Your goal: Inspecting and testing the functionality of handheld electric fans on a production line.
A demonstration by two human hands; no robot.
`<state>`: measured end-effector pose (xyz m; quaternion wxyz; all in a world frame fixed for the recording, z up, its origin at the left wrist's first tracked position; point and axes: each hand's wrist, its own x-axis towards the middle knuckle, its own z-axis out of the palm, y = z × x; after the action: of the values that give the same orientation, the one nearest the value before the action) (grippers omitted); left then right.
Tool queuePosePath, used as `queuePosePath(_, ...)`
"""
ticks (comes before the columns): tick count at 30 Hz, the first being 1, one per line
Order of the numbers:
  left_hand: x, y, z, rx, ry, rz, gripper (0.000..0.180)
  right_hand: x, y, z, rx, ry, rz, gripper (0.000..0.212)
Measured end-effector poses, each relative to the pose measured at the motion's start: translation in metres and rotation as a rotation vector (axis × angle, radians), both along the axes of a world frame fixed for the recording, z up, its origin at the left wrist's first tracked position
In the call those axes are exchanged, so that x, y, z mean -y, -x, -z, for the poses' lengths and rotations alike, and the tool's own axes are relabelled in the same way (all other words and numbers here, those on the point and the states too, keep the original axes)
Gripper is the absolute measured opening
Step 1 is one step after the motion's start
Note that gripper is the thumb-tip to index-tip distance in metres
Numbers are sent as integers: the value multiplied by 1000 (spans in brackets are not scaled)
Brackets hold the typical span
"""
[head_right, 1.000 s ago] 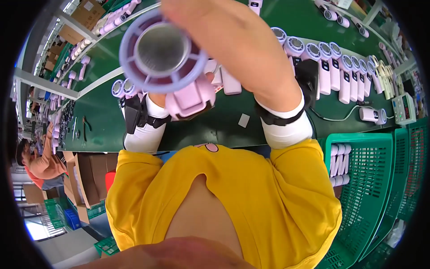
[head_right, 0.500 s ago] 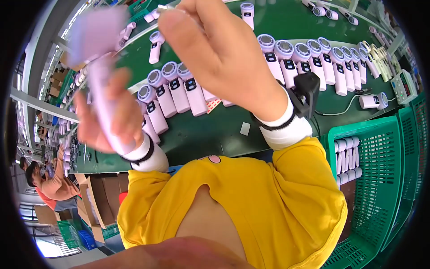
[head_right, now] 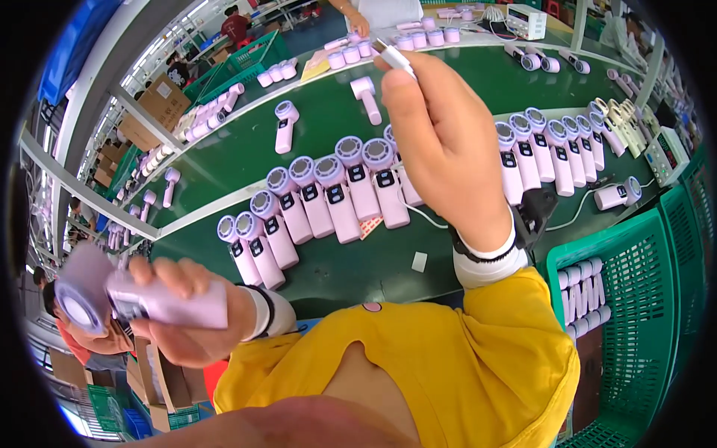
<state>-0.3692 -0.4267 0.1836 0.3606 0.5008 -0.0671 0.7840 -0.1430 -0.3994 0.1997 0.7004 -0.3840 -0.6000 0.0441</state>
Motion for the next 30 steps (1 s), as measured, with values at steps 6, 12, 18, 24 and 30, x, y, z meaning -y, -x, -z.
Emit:
queuePosePath(6,-19,0,-4,-789,282,-508,30,-13,11,9,19,46,-124,19)
queuePosePath(12,-49,-37,-6,-510,528,504,48,-5,21,5,188,277,-530,22)
queuePosePath(18,-64,-34,5,-605,312,836,56,-5,10,1,311,242,-639,24)
queuePosePath(24,-76,-35,10,-631,163,835,52,-4,5,-3,404,322,-558,29)
queuePosePath(30,-73,-38,12,-662,92,462,50,-13,19,4,370,293,-461,31)
